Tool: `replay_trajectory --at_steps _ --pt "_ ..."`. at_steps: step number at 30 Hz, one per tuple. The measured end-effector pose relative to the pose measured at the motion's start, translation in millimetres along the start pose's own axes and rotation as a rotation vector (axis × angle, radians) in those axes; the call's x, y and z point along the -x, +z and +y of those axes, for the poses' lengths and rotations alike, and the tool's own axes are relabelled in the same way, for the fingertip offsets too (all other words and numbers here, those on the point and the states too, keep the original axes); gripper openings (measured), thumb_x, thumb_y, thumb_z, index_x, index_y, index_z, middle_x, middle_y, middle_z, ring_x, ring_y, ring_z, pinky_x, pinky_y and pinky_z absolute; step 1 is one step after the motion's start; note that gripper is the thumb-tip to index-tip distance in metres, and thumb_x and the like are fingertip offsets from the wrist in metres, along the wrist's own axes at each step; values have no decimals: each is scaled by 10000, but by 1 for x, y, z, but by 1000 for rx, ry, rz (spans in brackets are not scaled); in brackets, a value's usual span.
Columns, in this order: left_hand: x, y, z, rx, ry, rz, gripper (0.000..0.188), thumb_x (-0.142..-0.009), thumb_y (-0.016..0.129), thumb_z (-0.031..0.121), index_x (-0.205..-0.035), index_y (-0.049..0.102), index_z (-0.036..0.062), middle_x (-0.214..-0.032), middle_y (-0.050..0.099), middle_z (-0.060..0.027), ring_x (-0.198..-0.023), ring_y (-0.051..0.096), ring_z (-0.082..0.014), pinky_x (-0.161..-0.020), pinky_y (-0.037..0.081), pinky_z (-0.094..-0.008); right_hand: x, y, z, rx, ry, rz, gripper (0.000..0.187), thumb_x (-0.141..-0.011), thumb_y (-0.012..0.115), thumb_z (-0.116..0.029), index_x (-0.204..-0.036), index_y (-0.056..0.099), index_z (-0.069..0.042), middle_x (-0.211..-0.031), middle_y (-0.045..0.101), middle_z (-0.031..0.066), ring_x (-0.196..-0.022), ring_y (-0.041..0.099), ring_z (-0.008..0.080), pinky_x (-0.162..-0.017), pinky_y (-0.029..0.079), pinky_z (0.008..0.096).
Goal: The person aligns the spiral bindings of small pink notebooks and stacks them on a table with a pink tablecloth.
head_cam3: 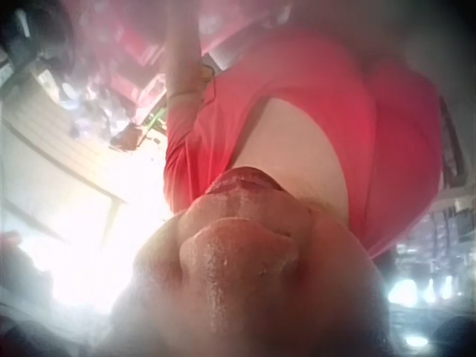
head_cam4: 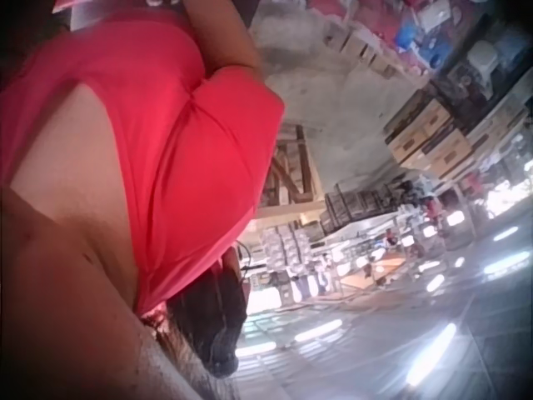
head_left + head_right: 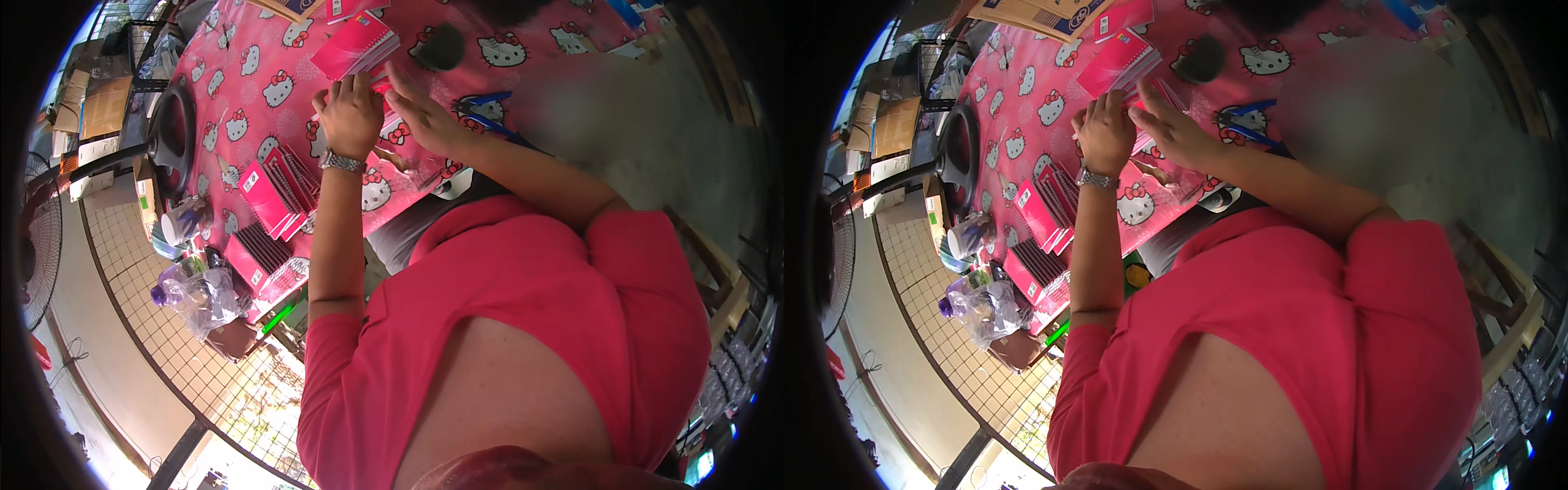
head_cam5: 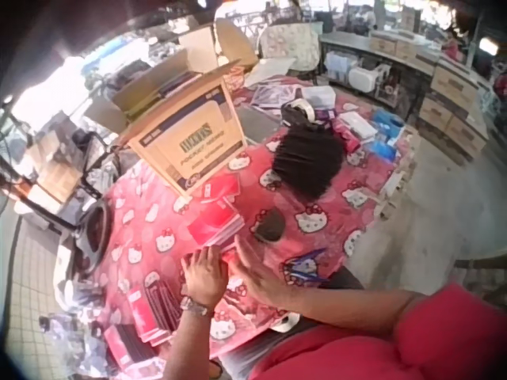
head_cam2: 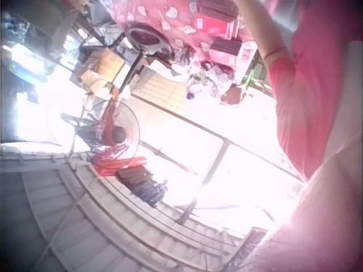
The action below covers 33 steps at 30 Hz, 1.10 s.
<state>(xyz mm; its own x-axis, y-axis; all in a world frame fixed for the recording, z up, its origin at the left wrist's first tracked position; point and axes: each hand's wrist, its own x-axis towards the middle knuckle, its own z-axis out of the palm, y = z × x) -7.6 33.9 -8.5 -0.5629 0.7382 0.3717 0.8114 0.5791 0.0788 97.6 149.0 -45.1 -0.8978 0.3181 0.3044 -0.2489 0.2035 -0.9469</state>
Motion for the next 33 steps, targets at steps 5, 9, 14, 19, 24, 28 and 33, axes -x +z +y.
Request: replay_trajectory --at_steps 5,9,14,19,24,28,33 --pt "-6 -14 -11 122 90 -110 197 -849 580 146 -1044 606 127 -944 657 -55 -920 627 -264 -888 395 -459 -26 -39 -5 62 176 -85 368 -1020 449 -281 -1284 568 -53 -1251 589 191 -1176 559 274 -985 432 357" --pt "-6 -15 -14 123 122 -145 201 -855 586 140 -1054 616 127 -968 659 -65 -936 621 -276 -899 384 -441 -45 -66 2 263 -80 -203 231 -945 586 -163 -1153 676 -117 -997 663 98 -889 647 243 -786 502 344" --pt "-4 -11 -9 118 116 -67 191 -858 596 138 -1046 613 108 -952 662 -68 -915 615 -274 -908 380 -426 -56 -69 0 341 -223 -221 212 -887 627 -79 -1083 701 -111 -971 624 54 -872 611 208 -764 482 325" --pt "-5 -11 -8 210 88 -49 199 -864 628 207 -1044 618 124 -934 663 -68 -944 610 -279 -959 376 -460 -56 -75 1 295 -277 -264 213 -871 626 -42 -1071 688 -80 -987 622 52 -896 609 211 -778 487 320" --pt "-4 -8 -9 195 138 -16 219 -858 657 156 -1063 599 105 -952 675 -66 -914 615 -289 -900 389 -422 -49 -75 -8 158 140 -380 236 -898 603 -65 -1131 642 -62 -915 639 77 -827 625 224 -744 494 329" --pt "-3 -3 2 247 143 21 287 -837 662 175 -1103 574 113 -928 664 -78 -900 624 -286 -954 390 -462 -45 -69 -12 338 -169 -242 210 -936 578 -126 -1133 586 -55 -841 657 101 -760 642 236 -710 500 349" --pt "-1 -6 1 256 177 -14 297 -833 672 169 -1094 547 103 -922 669 -87 -898 631 -288 -957 388 -456 -45 -64 -34 425 -10 -333 191 -928 595 -159 -1082 545 -58 -841 655 131 -781 658 256 -708 505 367"
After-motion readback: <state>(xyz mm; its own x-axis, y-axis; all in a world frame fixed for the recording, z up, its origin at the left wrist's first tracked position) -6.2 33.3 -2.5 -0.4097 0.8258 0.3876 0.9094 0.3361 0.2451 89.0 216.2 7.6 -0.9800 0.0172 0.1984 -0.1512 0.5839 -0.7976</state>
